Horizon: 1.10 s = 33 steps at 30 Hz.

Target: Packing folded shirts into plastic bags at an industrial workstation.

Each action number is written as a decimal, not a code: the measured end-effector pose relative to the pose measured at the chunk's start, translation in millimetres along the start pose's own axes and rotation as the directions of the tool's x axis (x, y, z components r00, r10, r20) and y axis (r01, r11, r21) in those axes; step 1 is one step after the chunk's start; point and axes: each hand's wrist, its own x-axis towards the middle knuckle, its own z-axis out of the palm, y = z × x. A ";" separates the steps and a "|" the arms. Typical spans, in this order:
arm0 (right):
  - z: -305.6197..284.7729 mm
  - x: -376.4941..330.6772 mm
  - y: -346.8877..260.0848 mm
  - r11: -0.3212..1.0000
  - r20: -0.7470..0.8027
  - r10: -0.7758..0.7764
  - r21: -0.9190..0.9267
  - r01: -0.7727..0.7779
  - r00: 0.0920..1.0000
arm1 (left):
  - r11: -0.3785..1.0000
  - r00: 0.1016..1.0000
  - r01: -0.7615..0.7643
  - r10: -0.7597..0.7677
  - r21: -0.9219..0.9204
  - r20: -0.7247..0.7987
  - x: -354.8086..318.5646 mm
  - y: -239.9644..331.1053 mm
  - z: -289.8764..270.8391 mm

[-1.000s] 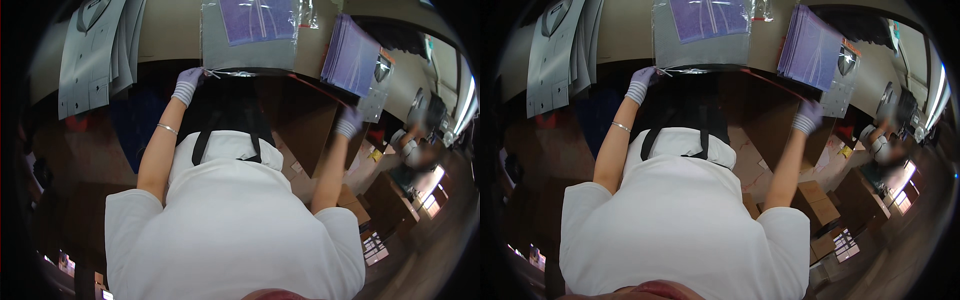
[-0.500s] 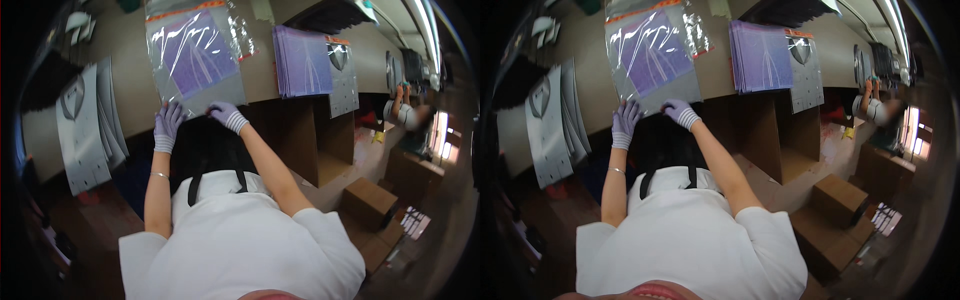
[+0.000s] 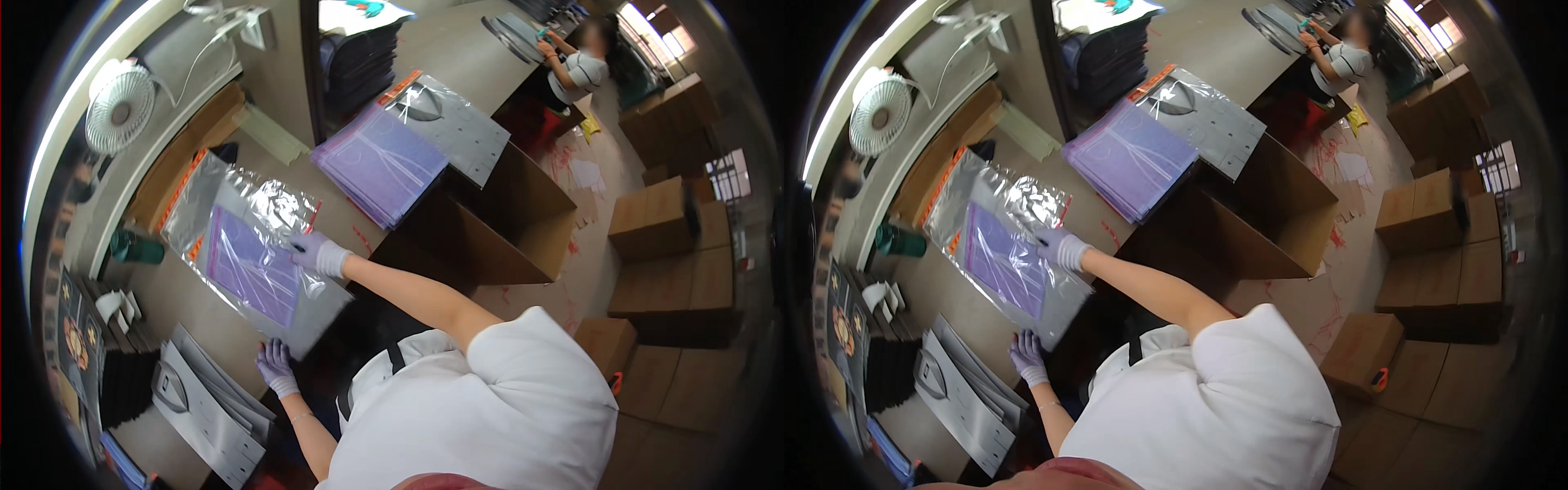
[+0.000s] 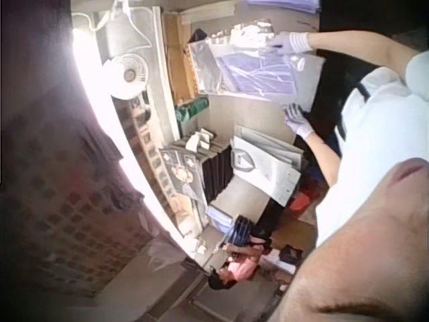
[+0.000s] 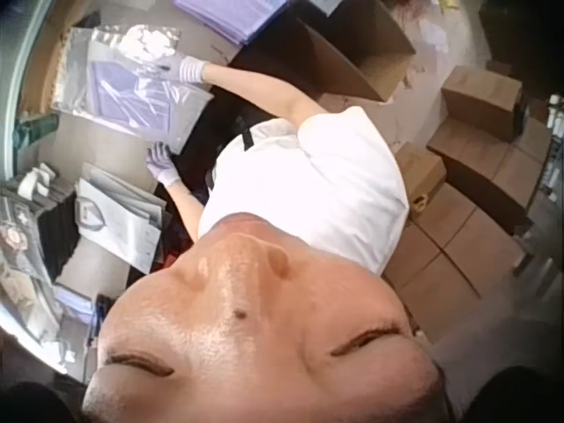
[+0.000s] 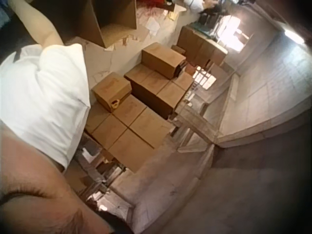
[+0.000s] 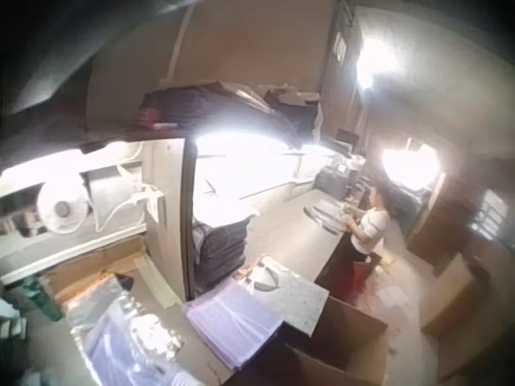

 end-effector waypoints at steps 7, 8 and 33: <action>-375.3 -88.5 -13.8 0.874 -0.026 -0.101 -0.480 0.076 0.995 | 0.989 0.985 -0.026 0.051 0.149 -0.167 19.0 2.5 2.4; -419.4 -90.0 1.1 0.779 -0.037 -0.105 -0.625 0.060 0.994 | 0.986 0.981 -0.023 0.054 0.166 -0.184 23.0 4.3 2.2; -211.5 89.1 67.7 0.241 0.639 -0.379 -0.630 0.738 0.669 | -0.542 0.677 0.553 0.735 0.632 0.038 -40.5 201.5 -25.4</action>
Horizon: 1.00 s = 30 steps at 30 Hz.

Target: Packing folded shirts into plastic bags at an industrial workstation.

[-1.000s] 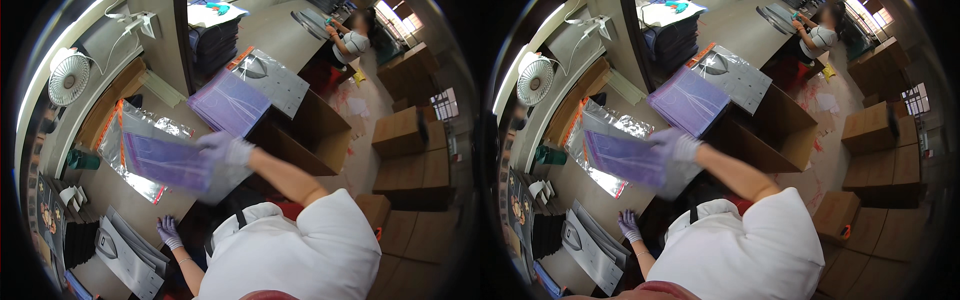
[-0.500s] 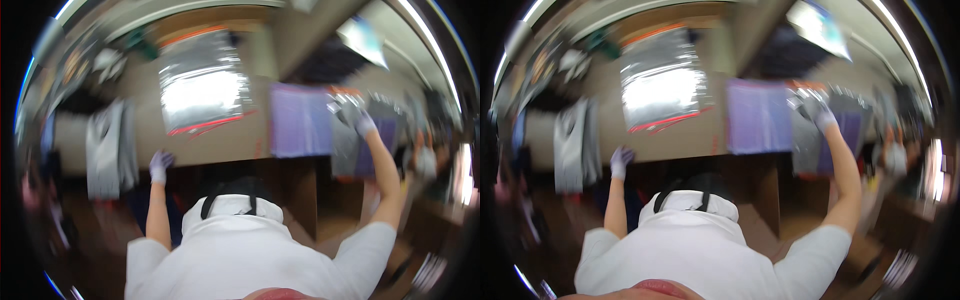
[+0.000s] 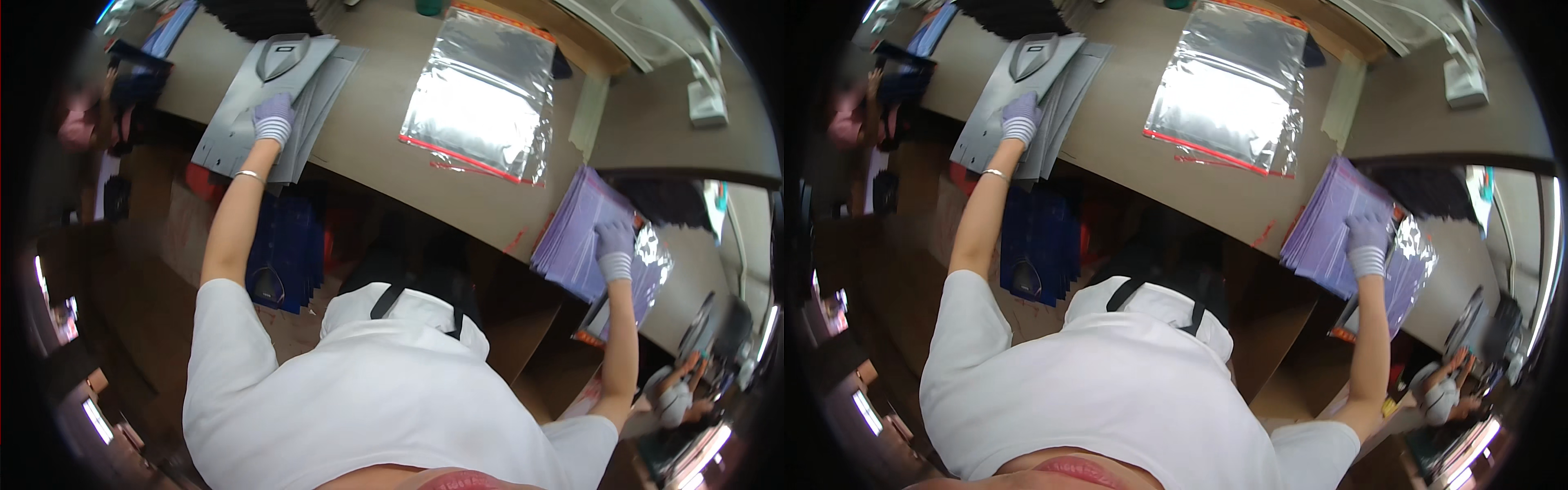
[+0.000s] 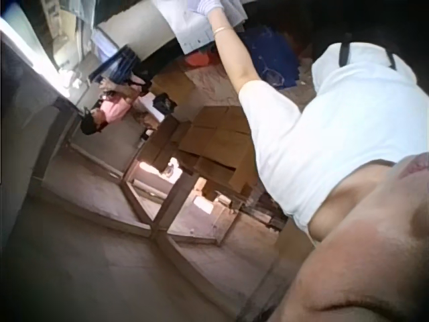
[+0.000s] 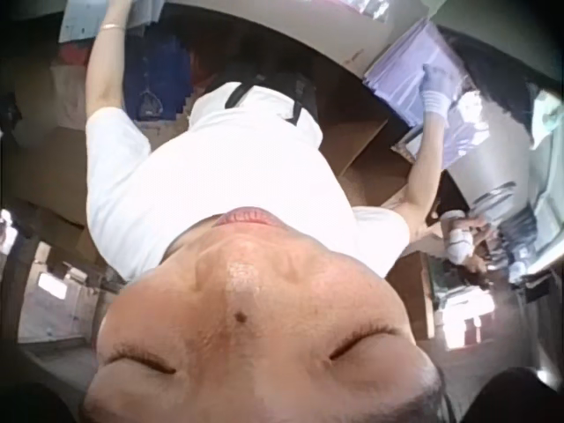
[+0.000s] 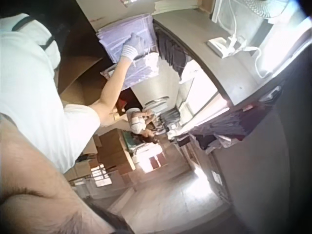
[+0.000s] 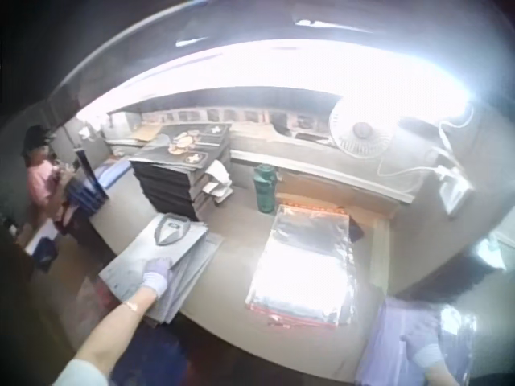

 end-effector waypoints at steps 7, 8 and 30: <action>-61.9 32.8 -242.1 0.775 -0.304 0.125 0.625 0.099 0.944 | 0.756 0.925 -0.376 0.278 -0.535 -0.258 -37.6 23.7 -240.3; -82.1 40.5 -278.7 0.713 -0.085 0.106 0.701 -0.016 0.991 | 0.558 0.932 -0.351 0.285 -0.752 -0.224 -43.7 29.1 -261.1; -11.8 -170.5 -277.4 0.189 -0.067 0.964 0.856 -0.481 0.259 | 0.329 0.515 -0.722 0.843 -0.608 -0.155 -2.7 307.4 28.6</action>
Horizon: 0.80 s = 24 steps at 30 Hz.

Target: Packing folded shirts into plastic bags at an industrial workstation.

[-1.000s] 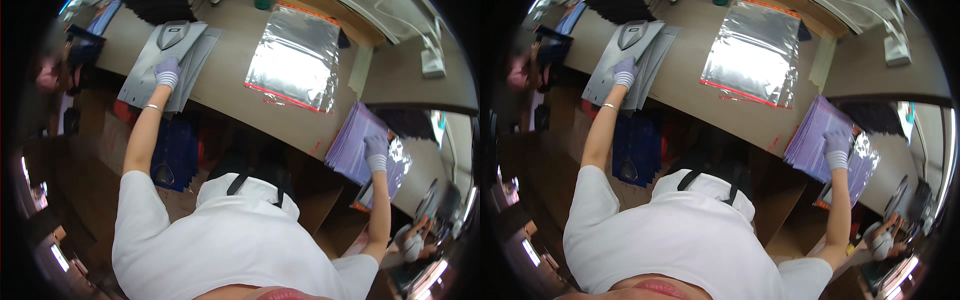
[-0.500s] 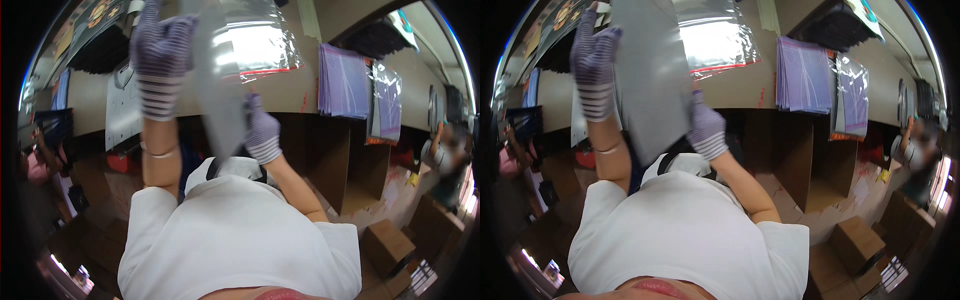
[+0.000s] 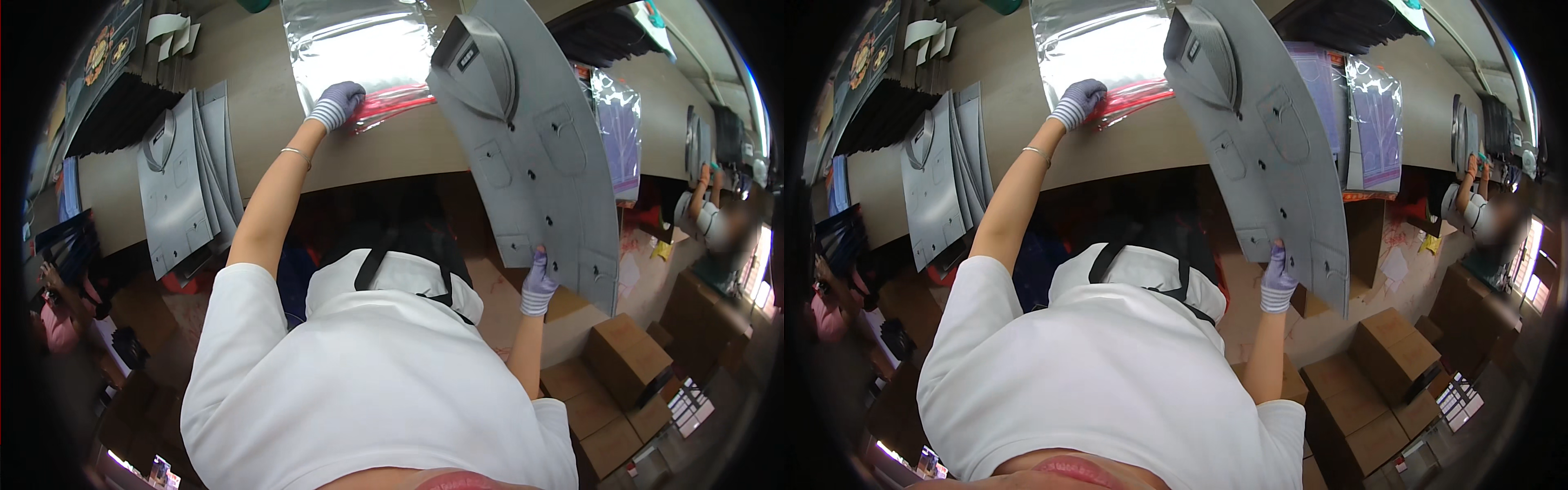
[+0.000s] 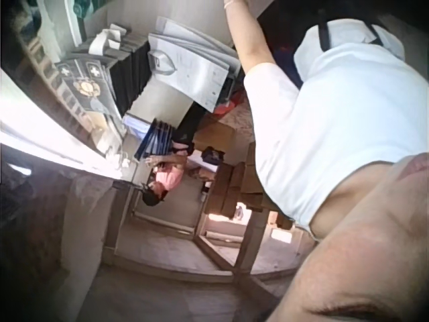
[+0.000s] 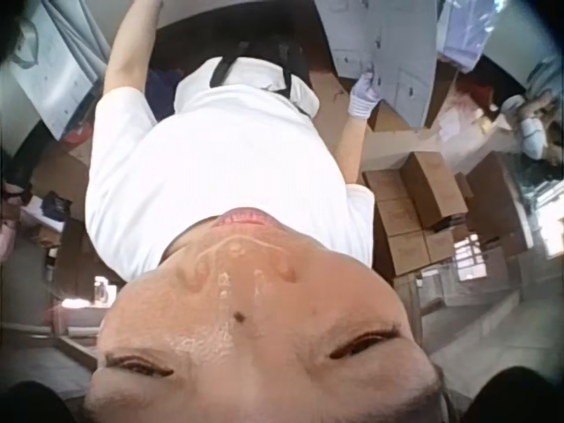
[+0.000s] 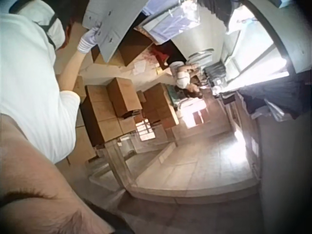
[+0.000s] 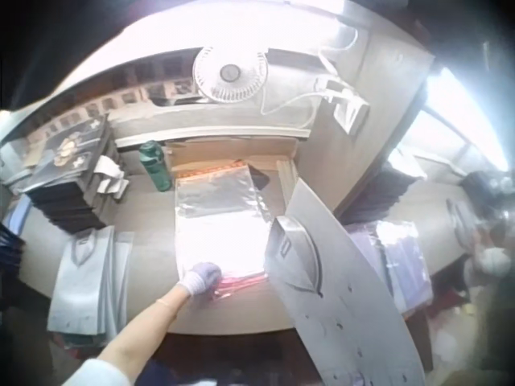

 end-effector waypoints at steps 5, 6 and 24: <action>1.8 -6.9 -3.6 0.995 0.000 -0.022 -0.094 0.022 1.000 | 0.829 0.954 0.294 -0.285 -0.476 0.094 9.9 6.9 13.8; 8.6 -7.3 -7.4 0.996 0.007 -0.021 -0.090 0.021 1.000 | 0.687 0.900 0.423 -0.397 -0.590 0.182 9.6 4.7 16.1; -18.9 8.1 -15.3 0.988 -0.078 0.150 -0.015 -0.152 0.986 | 0.518 0.911 0.318 -0.399 -0.794 0.105 -16.9 3.0 2.4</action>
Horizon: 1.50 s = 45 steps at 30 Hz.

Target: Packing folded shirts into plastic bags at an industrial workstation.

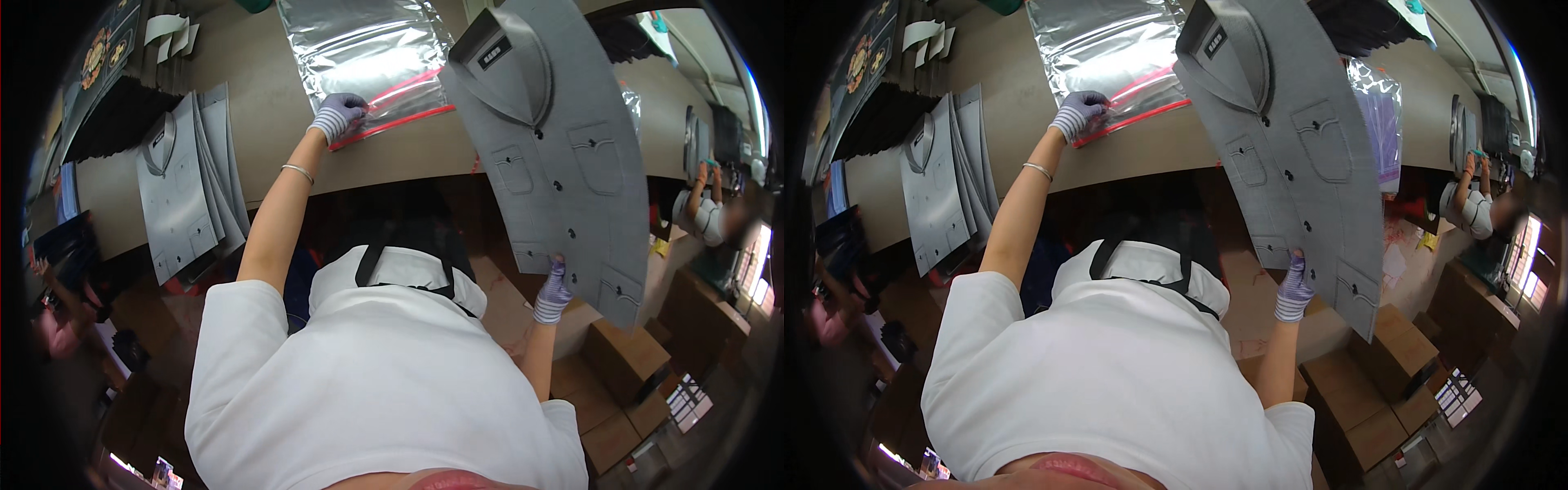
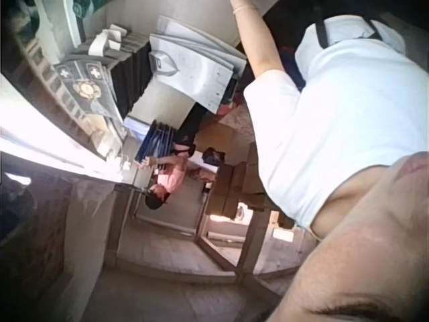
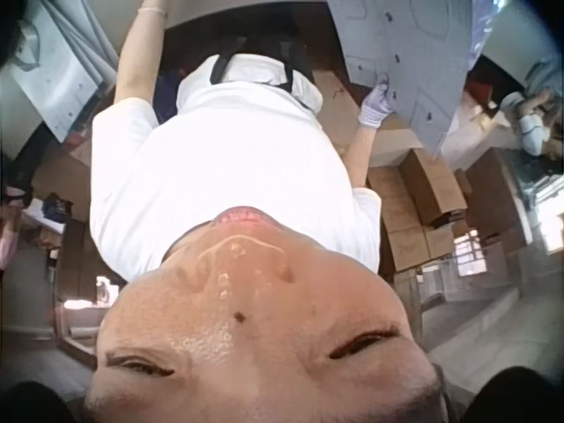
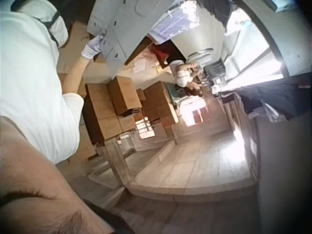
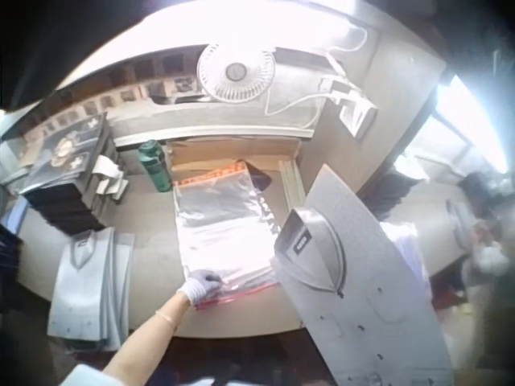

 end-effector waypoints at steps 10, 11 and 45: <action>62.4 -58.6 -37.3 1.000 0.166 0.014 -0.013 -0.012 0.986 | 0.973 0.974 0.211 -0.217 0.091 0.058 7.3 5.3 -6.1; 66.7 -61.7 -33.4 0.997 0.245 0.072 -0.003 -0.074 0.967 | 0.997 0.997 0.075 -0.076 -0.019 -0.023 8.5 3.6 -15.8; 72.6 -58.4 -9.3 0.533 0.526 0.361 0.562 -0.633 0.770 | 0.760 0.768 -0.361 0.571 0.540 -0.290 -91.1 41.9 -41.2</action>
